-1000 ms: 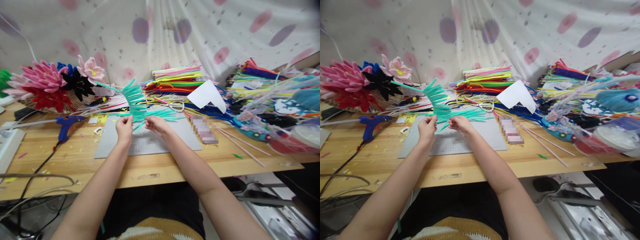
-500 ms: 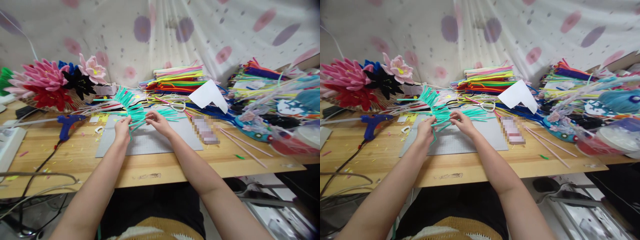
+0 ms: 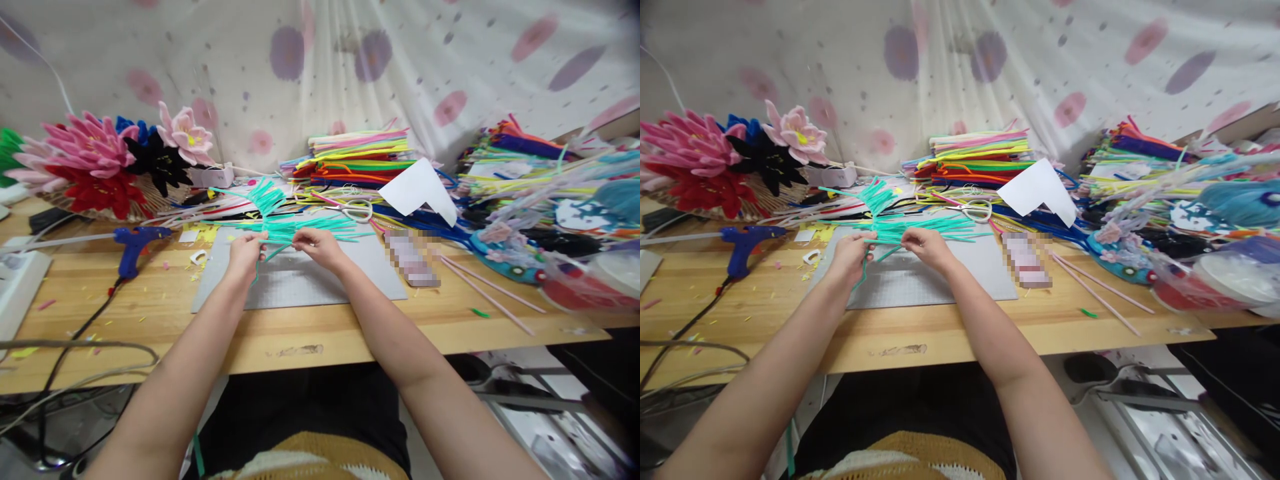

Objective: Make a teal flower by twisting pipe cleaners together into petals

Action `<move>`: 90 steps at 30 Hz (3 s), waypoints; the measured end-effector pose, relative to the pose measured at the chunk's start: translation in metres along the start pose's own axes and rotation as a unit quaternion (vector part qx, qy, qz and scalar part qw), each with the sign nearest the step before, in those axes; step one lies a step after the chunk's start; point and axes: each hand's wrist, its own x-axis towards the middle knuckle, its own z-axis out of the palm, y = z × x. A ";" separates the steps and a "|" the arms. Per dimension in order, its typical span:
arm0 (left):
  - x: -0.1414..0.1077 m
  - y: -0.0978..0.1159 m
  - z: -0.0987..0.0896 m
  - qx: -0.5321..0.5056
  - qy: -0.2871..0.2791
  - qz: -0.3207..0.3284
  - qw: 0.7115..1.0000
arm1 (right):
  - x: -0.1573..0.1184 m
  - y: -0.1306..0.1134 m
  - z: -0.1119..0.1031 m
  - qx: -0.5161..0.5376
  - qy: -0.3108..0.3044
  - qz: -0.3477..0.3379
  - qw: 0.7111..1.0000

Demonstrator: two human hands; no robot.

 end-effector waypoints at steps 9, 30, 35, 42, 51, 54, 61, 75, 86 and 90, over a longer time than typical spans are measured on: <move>0.000 -0.006 -0.003 0.100 -0.045 0.070 0.991 | -0.002 0.000 -0.003 -0.121 0.011 0.007 0.993; 0.004 0.001 -0.011 0.105 -0.034 0.099 0.989 | -0.001 0.003 0.016 -0.006 0.060 0.132 0.989; 0.003 0.000 -0.009 0.115 -0.028 0.102 0.988 | -0.001 -0.003 0.017 -0.048 0.073 0.113 0.990; 0.006 0.000 -0.007 0.115 -0.024 0.103 0.988 | -0.003 -0.004 0.013 -0.040 0.054 0.092 0.994; 0.005 0.003 -0.012 0.121 -0.038 0.094 0.987 | -0.003 -0.003 0.004 -0.034 0.035 0.082 0.995; 0.005 0.005 -0.016 0.133 -0.044 0.101 0.985 | -0.001 0.002 0.001 0.077 0.013 0.160 0.984; 0.007 0.001 -0.014 0.160 -0.075 0.101 0.979 | 0.001 0.003 0.017 0.075 0.052 0.153 0.984; 0.002 0.010 -0.016 0.227 -0.121 0.079 0.963 | -0.005 -0.001 0.010 0.037 -0.044 0.078 0.995; 0.010 0.001 -0.015 0.313 -0.150 0.172 0.922 | 0.001 0.002 0.016 0.266 0.069 0.179 0.945; 0.006 0.001 -0.007 0.299 -0.175 0.156 0.925 | 0.002 -0.001 0.022 0.348 0.063 0.191 0.916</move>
